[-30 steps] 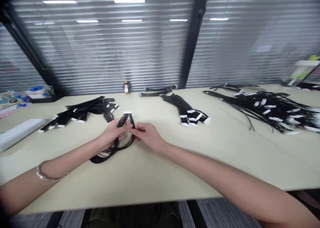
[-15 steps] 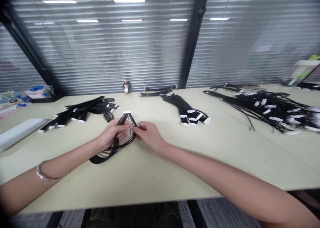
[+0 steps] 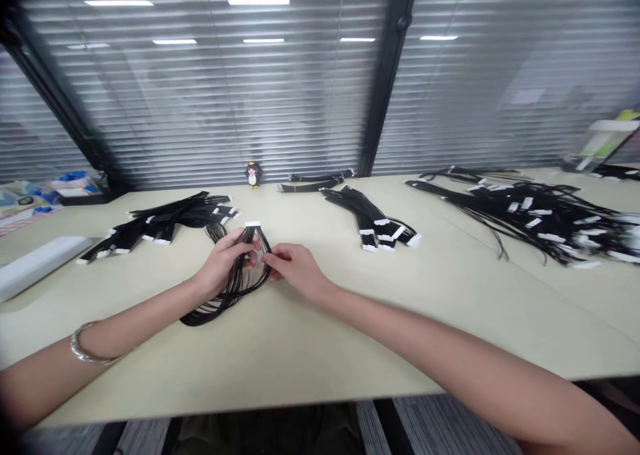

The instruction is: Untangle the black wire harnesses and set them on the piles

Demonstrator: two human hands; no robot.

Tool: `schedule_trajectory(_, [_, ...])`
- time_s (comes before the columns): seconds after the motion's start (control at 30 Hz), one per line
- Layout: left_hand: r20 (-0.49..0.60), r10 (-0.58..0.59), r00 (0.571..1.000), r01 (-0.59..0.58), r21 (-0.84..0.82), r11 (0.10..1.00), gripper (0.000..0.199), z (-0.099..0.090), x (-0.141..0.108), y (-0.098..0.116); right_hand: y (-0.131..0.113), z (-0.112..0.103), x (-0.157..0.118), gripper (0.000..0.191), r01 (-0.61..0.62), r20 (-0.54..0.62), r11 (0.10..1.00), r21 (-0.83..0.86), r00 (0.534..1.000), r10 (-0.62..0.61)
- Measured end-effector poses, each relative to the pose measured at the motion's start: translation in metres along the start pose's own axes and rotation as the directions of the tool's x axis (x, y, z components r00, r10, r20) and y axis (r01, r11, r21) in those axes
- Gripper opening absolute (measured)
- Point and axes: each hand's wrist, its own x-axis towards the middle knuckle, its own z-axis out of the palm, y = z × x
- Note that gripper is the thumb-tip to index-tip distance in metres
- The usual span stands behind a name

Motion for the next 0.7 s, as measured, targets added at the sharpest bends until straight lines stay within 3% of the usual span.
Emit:
schedule_trajectory(0.23, [0.103,-0.100,0.990,0.104,-0.032,0.994,0.025,-0.0026,0.0014,-0.0003,0.0021,-0.0008,0.0003,0.034,0.007,0.007,1.000,-0.014,1.000,-0.006])
schedule_trajectory(0.4, [0.109,-0.104,0.989,0.103,0.016,0.995,0.027,-0.0009,0.0010,0.0001,0.0019,0.0000,0.0002,0.033,0.011,-0.001,1.000,0.008,1.000,-0.011])
schedule_trajectory(0.7, [0.072,-0.155,0.985,0.159,-0.058,0.986,0.019,-0.0030,0.0011,-0.0040,-0.0037,0.0011,-0.0026,0.031,0.001,-0.009,1.000,0.026,1.000,-0.001])
